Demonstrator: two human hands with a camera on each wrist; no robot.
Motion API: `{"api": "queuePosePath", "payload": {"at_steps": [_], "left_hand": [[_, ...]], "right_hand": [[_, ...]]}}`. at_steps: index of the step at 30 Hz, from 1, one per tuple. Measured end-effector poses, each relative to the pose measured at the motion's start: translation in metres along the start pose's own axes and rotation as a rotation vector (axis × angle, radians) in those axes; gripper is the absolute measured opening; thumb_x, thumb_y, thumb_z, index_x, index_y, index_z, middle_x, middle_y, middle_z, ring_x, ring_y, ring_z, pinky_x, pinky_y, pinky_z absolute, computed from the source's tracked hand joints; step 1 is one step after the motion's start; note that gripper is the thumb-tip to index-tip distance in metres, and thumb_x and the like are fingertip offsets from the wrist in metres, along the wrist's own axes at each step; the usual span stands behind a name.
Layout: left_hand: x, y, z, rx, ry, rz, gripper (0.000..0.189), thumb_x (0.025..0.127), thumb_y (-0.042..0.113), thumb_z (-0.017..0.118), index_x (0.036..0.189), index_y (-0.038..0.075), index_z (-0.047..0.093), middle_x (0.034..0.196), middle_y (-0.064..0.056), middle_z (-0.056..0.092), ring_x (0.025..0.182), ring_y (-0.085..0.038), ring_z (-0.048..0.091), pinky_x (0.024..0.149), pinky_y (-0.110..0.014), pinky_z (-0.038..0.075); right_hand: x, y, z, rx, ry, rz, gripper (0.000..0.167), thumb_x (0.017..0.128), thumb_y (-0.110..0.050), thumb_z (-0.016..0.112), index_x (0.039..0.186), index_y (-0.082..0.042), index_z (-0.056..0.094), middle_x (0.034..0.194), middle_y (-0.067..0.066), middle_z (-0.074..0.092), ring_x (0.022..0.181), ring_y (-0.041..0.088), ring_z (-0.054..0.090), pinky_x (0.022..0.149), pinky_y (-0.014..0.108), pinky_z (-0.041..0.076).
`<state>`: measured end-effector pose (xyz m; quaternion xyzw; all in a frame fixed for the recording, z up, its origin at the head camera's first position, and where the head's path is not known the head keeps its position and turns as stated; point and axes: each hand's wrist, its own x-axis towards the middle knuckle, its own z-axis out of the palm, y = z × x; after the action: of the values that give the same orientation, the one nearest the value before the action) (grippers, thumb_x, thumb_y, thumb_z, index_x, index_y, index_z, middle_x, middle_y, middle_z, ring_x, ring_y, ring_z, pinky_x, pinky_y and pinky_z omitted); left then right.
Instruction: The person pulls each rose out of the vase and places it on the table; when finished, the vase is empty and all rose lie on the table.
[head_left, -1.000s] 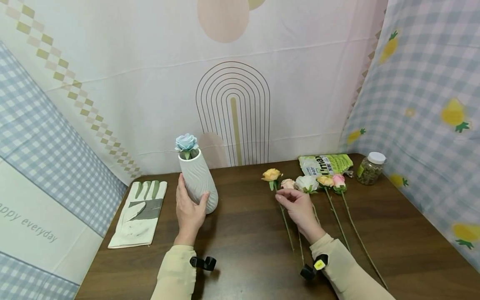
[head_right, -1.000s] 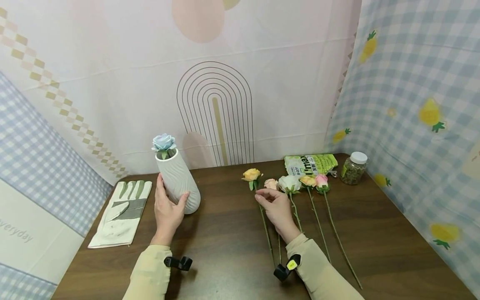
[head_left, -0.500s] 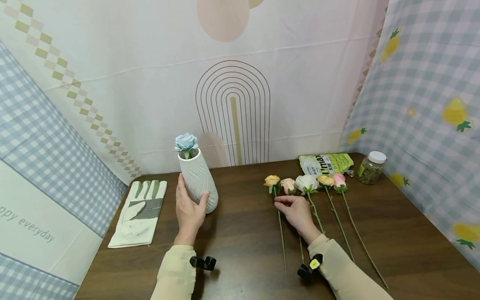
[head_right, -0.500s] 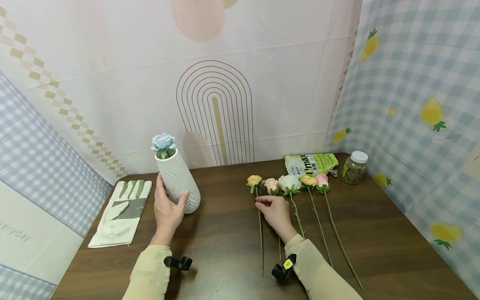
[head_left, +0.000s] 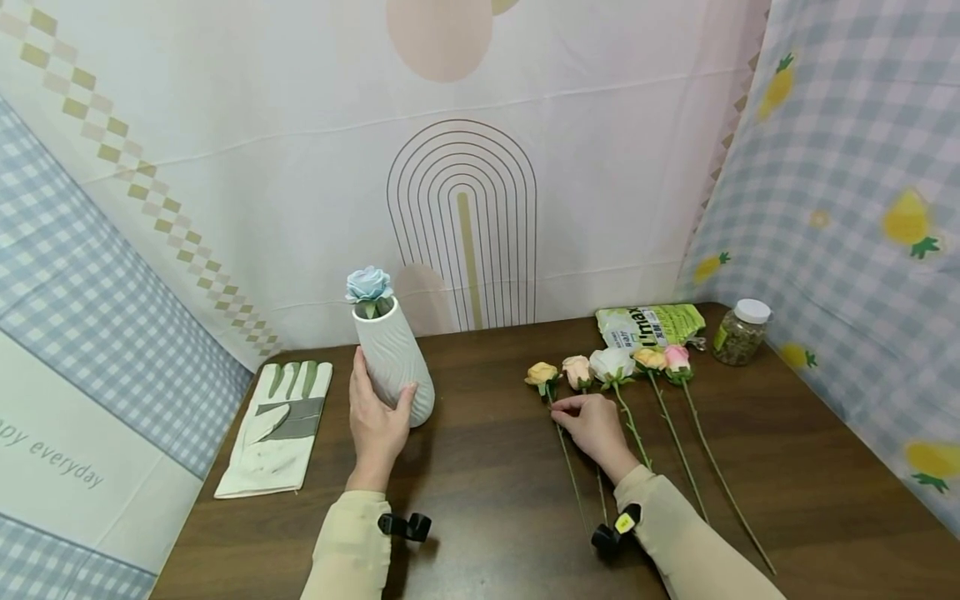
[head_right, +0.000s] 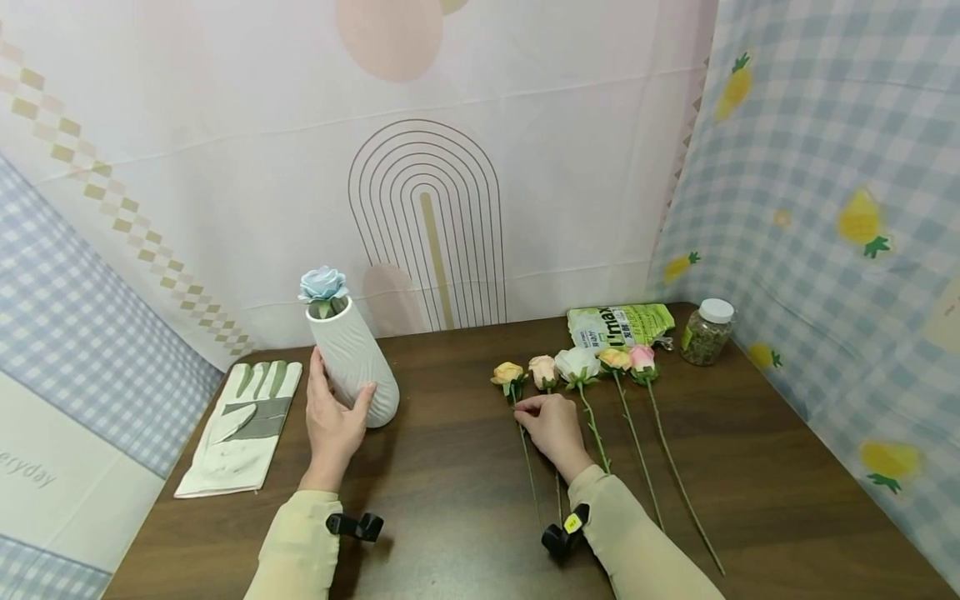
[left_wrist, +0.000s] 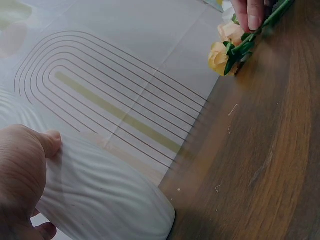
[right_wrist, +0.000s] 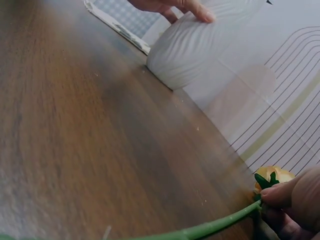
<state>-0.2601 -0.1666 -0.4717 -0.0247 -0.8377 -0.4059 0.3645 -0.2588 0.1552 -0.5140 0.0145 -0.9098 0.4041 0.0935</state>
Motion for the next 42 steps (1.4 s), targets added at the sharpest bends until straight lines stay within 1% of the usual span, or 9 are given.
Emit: {"api": "queuePosePath", "payload": {"at_steps": [5, 14, 20, 23, 28, 31, 34, 38, 42], "left_hand": [[0.0, -0.001, 0.0, -0.002, 0.005, 0.007, 0.095, 0.08, 0.021, 0.079, 0.153, 0.01, 0.019, 0.148, -0.019, 0.035, 0.135, -0.032, 0.035, 0.105, -0.052, 0.031], [0.0, -0.001, 0.0, -0.003, 0.003, 0.006, 0.096, 0.08, 0.021, 0.079, 0.154, 0.012, 0.019, 0.147, -0.019, 0.035, 0.134, -0.032, 0.035, 0.104, -0.051, 0.031], [0.0, -0.001, -0.001, -0.004, -0.003, 0.005, 0.095, 0.08, 0.021, 0.078, 0.154, 0.01, 0.019, 0.146, -0.019, 0.036, 0.133, -0.033, 0.036, 0.104, -0.052, 0.031], [0.0, -0.001, -0.001, -0.004, -0.002, 0.01, 0.095, 0.08, 0.021, 0.078, 0.153, 0.009, 0.019, 0.146, -0.019, 0.036, 0.133, -0.033, 0.036, 0.104, -0.052, 0.032], [0.001, 0.001, 0.0, -0.008, 0.002, 0.02, 0.095, 0.08, 0.021, 0.078, 0.153, 0.01, 0.02, 0.147, -0.02, 0.035, 0.134, -0.033, 0.036, 0.104, -0.052, 0.031], [0.002, 0.002, 0.0, -0.008, -0.002, 0.023, 0.095, 0.08, 0.021, 0.078, 0.153, 0.01, 0.02, 0.147, -0.02, 0.035, 0.134, -0.033, 0.035, 0.104, -0.052, 0.031], [0.002, 0.002, -0.001, -0.004, 0.003, 0.02, 0.095, 0.079, 0.022, 0.079, 0.153, 0.01, 0.02, 0.147, -0.019, 0.036, 0.134, -0.032, 0.036, 0.105, -0.051, 0.031], [0.0, 0.001, -0.002, -0.002, 0.008, 0.01, 0.097, 0.078, 0.022, 0.081, 0.153, 0.01, 0.021, 0.147, -0.018, 0.036, 0.134, -0.032, 0.036, 0.104, -0.052, 0.031], [0.0, 0.0, -0.001, -0.003, 0.007, 0.018, 0.098, 0.078, 0.025, 0.081, 0.153, 0.01, 0.021, 0.147, -0.018, 0.036, 0.134, -0.033, 0.036, 0.103, -0.053, 0.032]], "right_hand": [[0.001, 0.002, 0.0, -0.008, -0.029, 0.005, 0.009, 0.084, -0.021, 0.075, 0.092, -0.018, 0.079, 0.089, -0.004, 0.074, 0.085, 0.018, 0.068, 0.072, 0.039, 0.052], [0.002, 0.001, -0.004, -0.025, -0.028, -0.032, 0.011, 0.085, -0.021, 0.074, 0.094, -0.017, 0.079, 0.091, -0.002, 0.074, 0.087, 0.02, 0.068, 0.075, 0.041, 0.052], [0.003, -0.015, -0.019, -0.017, 0.027, -0.06, 0.014, 0.087, -0.022, 0.072, 0.096, -0.014, 0.078, 0.091, 0.0, 0.074, 0.077, 0.018, 0.066, 0.066, 0.037, 0.05], [0.005, -0.03, -0.03, 0.022, 0.043, -0.084, 0.017, 0.088, -0.023, 0.071, 0.099, -0.012, 0.077, 0.093, 0.002, 0.073, 0.079, 0.017, 0.064, 0.065, 0.034, 0.049], [0.014, -0.064, -0.043, 0.134, 0.001, -0.163, 0.019, 0.089, -0.024, 0.071, 0.101, -0.011, 0.076, 0.092, 0.001, 0.072, 0.077, 0.014, 0.063, 0.065, 0.032, 0.05], [0.023, -0.095, -0.049, 0.199, -0.035, -0.186, 0.02, 0.088, -0.027, 0.071, 0.101, -0.013, 0.076, 0.09, -0.002, 0.072, 0.076, 0.013, 0.063, 0.065, 0.031, 0.05], [0.032, -0.131, -0.051, 0.234, -0.072, -0.218, 0.021, 0.088, -0.028, 0.071, 0.102, -0.014, 0.075, 0.092, -0.003, 0.072, 0.079, 0.013, 0.063, 0.067, 0.031, 0.051], [0.045, -0.179, -0.045, 0.259, -0.137, -0.27, 0.025, 0.088, -0.029, 0.071, 0.107, -0.012, 0.074, 0.1, -0.003, 0.07, 0.088, 0.011, 0.063, 0.074, 0.029, 0.051], [0.057, -0.215, -0.032, 0.368, -0.217, -0.271, 0.031, 0.087, -0.026, 0.072, 0.112, -0.009, 0.071, 0.104, -0.001, 0.069, 0.094, 0.012, 0.062, 0.077, 0.026, 0.051]]}}
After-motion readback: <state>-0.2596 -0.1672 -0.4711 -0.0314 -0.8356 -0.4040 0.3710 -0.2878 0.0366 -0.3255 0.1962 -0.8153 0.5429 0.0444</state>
